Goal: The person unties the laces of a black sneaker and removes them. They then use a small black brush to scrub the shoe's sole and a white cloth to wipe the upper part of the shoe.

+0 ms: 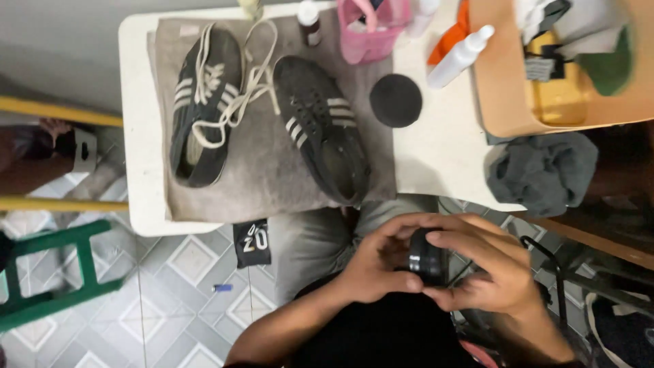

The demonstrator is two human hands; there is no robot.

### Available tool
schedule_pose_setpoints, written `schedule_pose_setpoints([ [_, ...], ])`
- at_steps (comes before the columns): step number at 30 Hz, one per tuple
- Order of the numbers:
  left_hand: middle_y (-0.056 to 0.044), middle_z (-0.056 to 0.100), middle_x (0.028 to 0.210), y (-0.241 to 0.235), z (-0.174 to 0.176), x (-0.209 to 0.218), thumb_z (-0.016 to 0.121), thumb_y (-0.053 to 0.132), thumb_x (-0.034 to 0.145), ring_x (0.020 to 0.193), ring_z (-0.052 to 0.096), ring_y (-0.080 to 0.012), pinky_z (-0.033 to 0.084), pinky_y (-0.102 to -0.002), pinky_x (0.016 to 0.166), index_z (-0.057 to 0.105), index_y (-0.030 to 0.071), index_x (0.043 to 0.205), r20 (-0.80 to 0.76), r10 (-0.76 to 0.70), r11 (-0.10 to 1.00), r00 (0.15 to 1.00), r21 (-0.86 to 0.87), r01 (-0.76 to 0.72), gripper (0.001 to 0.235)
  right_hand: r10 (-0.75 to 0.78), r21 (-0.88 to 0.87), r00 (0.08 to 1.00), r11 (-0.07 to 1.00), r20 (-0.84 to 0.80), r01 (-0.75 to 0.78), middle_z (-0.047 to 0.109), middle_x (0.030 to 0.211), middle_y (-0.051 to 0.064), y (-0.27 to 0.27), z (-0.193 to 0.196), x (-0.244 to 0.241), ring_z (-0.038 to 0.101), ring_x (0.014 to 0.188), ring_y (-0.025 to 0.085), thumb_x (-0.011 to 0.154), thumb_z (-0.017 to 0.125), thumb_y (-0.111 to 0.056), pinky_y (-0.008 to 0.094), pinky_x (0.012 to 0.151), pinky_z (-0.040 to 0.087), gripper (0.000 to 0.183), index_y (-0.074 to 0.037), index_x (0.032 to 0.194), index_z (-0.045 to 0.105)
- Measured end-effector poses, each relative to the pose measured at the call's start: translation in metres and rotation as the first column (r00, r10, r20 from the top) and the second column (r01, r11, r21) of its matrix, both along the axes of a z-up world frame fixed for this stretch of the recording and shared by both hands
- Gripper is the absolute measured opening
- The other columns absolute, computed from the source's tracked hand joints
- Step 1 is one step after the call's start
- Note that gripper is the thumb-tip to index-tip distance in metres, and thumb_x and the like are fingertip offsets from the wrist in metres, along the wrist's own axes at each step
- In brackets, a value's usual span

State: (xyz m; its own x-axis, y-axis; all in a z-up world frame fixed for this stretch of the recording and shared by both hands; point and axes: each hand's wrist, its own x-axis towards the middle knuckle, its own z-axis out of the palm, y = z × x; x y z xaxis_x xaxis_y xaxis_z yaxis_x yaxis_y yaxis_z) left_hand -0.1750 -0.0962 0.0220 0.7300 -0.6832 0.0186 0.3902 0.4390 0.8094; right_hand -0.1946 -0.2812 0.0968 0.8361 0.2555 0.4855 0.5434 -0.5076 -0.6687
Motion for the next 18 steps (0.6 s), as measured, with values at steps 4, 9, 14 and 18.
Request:
schedule_pose_setpoints([
  [4, -0.014, 0.048, 0.156, -0.017, -0.027, -0.011, 0.077, 0.020, 0.090, 0.141, 0.050, -0.0206, 0.038, -0.035, 0.124, 0.038, 0.001, 0.157, -0.142, -0.043, 0.968, 0.989, -0.253, 0.006, 0.080, -0.006, -0.234, 1.000, 0.972, -0.029, 0.000, 0.073, 0.118, 0.020, -0.014, -0.001, -0.008, 0.073, 0.110, 0.035, 0.075, 0.084, -0.033, 0.043, 0.100, 0.061, 0.054, 0.003, 0.113, 0.069],
  [9, -0.018, 0.060, 0.141, -0.027, -0.046, -0.021, 0.070, 0.007, 0.095, 0.128, 0.064, -0.0284, 0.050, -0.037, 0.116, 0.034, 0.002, 0.165, -0.227, -0.121, 0.957, 0.966, -0.286, 0.053, 0.079, 0.012, -0.485, 0.997, 0.874, -0.073, -0.046, 0.071, 0.128, 0.018, -0.035, 0.006, -0.011, 0.066, 0.121, 0.035, 0.073, 0.082, -0.038, 0.047, 0.106, 0.058, 0.063, -0.001, 0.122, 0.070],
  [14, -0.015, 0.055, 0.149, -0.036, -0.063, -0.027, 0.064, 0.017, 0.100, 0.132, 0.057, -0.0207, 0.054, -0.036, 0.108, 0.036, 0.005, 0.164, -0.282, -0.155, 0.969, 0.947, -0.232, 0.090, 0.071, 0.158, -0.572, 0.972, 0.787, -0.175, -0.231, 0.061, 0.145, 0.009, -0.056, -0.010, -0.016, 0.063, 0.128, 0.033, 0.068, 0.086, -0.032, 0.048, 0.107, 0.057, 0.080, -0.013, 0.140, 0.057],
  [18, -0.008, 0.064, 0.136, -0.045, -0.078, -0.036, 0.066, 0.029, 0.105, 0.111, 0.066, -0.0152, 0.060, -0.033, 0.094, 0.044, 0.002, 0.160, -0.283, -0.144, 0.959, 0.948, -0.277, 0.064, 0.065, 0.220, -0.649, 0.963, 0.712, -0.159, -0.269, 0.062, 0.143, 0.013, -0.047, -0.002, -0.011, 0.062, 0.128, 0.031, 0.064, 0.086, -0.034, 0.043, 0.106, 0.059, 0.085, -0.005, 0.139, 0.058],
])
